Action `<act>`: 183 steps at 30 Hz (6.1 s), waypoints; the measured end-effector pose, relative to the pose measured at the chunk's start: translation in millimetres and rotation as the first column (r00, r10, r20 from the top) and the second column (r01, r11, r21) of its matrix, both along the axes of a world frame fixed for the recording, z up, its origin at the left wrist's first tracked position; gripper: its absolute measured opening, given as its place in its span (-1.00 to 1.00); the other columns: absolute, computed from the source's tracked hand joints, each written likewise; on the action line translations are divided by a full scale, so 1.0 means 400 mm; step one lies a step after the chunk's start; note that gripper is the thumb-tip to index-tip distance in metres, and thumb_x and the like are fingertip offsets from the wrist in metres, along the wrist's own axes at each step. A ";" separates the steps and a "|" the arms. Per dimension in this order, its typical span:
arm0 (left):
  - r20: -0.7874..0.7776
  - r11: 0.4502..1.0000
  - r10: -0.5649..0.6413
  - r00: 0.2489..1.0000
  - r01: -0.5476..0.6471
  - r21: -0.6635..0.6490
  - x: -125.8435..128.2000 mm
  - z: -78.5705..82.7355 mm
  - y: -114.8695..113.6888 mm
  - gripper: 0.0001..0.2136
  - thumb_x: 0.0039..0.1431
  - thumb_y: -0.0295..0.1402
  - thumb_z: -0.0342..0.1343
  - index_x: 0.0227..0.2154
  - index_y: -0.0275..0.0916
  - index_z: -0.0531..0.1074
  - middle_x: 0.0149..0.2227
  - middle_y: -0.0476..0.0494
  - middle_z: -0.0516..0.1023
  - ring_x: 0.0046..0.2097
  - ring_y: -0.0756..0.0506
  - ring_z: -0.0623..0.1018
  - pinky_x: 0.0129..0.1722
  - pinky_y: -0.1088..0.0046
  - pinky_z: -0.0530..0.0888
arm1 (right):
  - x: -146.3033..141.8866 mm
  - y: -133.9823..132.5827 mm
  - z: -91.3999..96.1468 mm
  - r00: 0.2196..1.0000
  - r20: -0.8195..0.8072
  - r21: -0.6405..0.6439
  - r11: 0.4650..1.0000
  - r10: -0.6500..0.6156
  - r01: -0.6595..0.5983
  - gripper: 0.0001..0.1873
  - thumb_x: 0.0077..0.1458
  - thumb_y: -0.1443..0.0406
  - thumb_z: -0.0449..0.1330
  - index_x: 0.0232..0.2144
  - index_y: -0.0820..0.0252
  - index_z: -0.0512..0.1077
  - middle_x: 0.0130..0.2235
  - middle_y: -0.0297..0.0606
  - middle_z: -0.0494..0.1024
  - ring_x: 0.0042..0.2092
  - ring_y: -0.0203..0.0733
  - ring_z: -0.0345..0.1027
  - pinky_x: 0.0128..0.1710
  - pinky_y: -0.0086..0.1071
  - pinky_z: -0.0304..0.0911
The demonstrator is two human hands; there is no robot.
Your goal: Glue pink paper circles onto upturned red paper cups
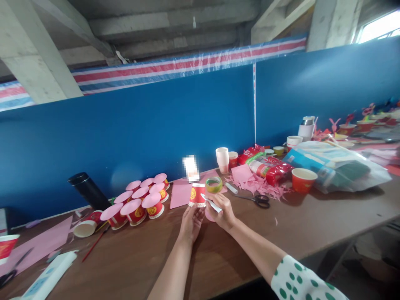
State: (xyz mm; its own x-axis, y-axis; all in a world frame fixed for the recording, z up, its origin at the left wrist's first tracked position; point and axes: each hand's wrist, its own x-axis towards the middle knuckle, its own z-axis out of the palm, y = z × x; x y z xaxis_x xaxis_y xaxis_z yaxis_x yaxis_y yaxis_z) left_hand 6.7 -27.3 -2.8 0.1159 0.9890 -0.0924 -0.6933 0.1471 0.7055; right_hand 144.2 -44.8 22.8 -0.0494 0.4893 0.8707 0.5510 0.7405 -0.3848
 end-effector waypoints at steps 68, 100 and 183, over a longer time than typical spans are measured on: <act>-0.176 0.997 -0.058 0.983 0.065 0.034 0.011 0.006 -0.013 -0.81 -0.18 -0.41 0.27 -0.46 -0.35 0.43 -0.54 -0.06 0.51 -0.46 0.01 0.52 -0.41 0.55 0.45 | 0.012 0.022 -0.012 0.995 -0.084 0.008 0.998 -0.062 0.063 -0.86 0.05 0.36 0.06 -0.32 0.20 0.39 -0.41 -0.20 0.48 -0.36 -0.18 0.35 -0.31 -0.30 0.27; -0.167 0.999 -0.043 0.985 0.047 0.017 0.011 0.007 -0.013 -0.78 -0.20 -0.40 0.28 -0.45 -0.33 0.40 -0.53 -0.06 0.51 -0.47 0.01 0.52 -0.43 0.55 0.45 | 0.018 0.027 -0.014 0.989 -0.119 -0.019 0.996 -0.093 0.091 -0.85 0.07 0.33 0.06 -0.31 0.19 0.40 -0.39 -0.20 0.49 -0.33 -0.17 0.37 -0.29 -0.31 0.29; 0.127 0.994 -0.006 0.992 0.019 -0.104 -0.009 0.017 -0.004 -0.95 0.01 -0.49 0.12 -0.42 -0.32 0.38 -0.55 0.00 0.47 -0.58 0.11 0.46 -0.58 0.66 0.46 | -0.015 0.034 -0.070 0.995 0.094 -0.393 0.918 -0.016 0.052 -0.51 -0.01 0.30 0.11 0.01 0.16 0.15 -0.27 -0.26 0.48 -0.41 -0.28 0.36 -0.41 -0.47 0.22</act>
